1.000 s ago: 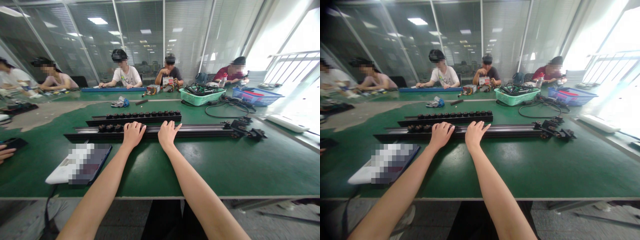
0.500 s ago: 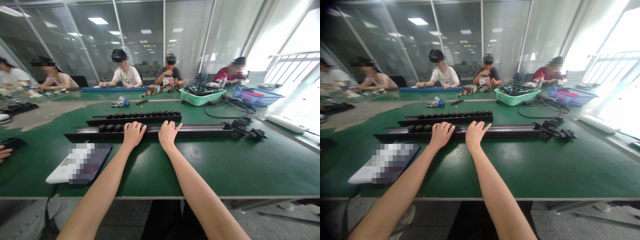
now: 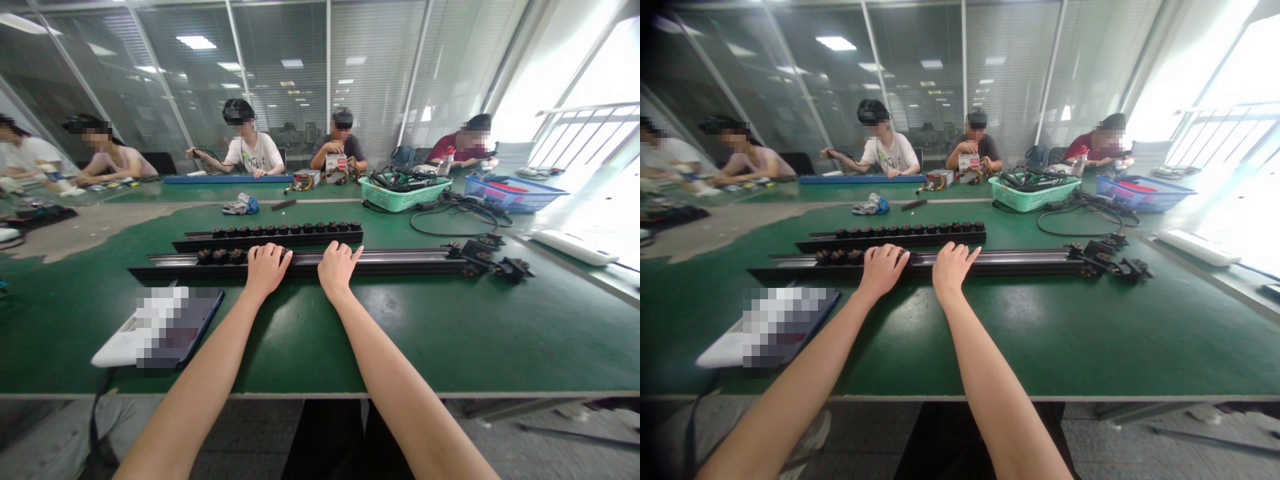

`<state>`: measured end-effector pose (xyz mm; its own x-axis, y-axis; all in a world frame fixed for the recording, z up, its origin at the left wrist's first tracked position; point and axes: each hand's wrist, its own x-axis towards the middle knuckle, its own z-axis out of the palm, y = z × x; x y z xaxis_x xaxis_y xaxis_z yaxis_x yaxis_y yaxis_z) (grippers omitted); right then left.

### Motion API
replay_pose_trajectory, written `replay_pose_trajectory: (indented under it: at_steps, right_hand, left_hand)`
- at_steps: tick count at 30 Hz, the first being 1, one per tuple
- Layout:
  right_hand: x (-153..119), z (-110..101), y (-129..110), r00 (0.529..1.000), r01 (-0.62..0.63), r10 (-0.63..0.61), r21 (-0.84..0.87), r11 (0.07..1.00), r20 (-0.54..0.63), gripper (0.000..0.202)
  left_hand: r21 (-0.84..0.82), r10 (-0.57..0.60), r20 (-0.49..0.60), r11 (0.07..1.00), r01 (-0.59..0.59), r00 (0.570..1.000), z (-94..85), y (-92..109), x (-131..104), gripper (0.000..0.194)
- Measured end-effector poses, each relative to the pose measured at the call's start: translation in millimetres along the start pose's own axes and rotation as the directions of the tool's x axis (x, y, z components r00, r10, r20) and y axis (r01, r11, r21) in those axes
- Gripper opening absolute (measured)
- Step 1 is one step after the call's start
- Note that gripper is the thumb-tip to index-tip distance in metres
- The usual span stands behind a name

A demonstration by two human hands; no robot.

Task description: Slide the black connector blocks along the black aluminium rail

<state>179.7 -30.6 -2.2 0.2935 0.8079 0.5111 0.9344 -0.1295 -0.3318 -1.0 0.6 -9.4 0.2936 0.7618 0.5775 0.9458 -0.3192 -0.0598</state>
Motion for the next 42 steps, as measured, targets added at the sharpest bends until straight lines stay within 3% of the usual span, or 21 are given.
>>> replay_pose_trajectory:
  at_steps: [22, 32, 37, 42]
  right_hand:
    - [6.2, 4.8, 8.8, 0.998, -0.051, 0.051, 0.002, 0.999, -0.025, 0.027]
    - [13.3, -11.4, 17.8, 0.997, 0.011, -0.008, -0.033, 0.999, 0.077, 0.025]
    - [25.0, -33.0, 33.0, 0.947, 0.149, -0.143, 0.002, 0.989, 0.286, 0.023]
    - [33.7, -35.2, 56.7, 0.886, 0.291, -0.312, 0.114, 0.950, 0.343, 0.023]
  left_hand:
    - [-0.012, 0.000, -0.008, 1.000, 0.000, 1.000, 0.4, -0.8, -0.5, 0.050]
    - [-0.032, -0.004, -0.022, 0.999, 0.004, 1.000, -3.6, -3.8, -2.1, 0.048]
    - [-0.020, -0.001, -0.030, 1.000, 0.000, 1.000, -5.5, -7.9, -4.8, 0.048]
    - [-0.040, -0.002, -0.048, 0.999, 0.000, 0.999, -7.8, -8.8, -7.8, 0.049]
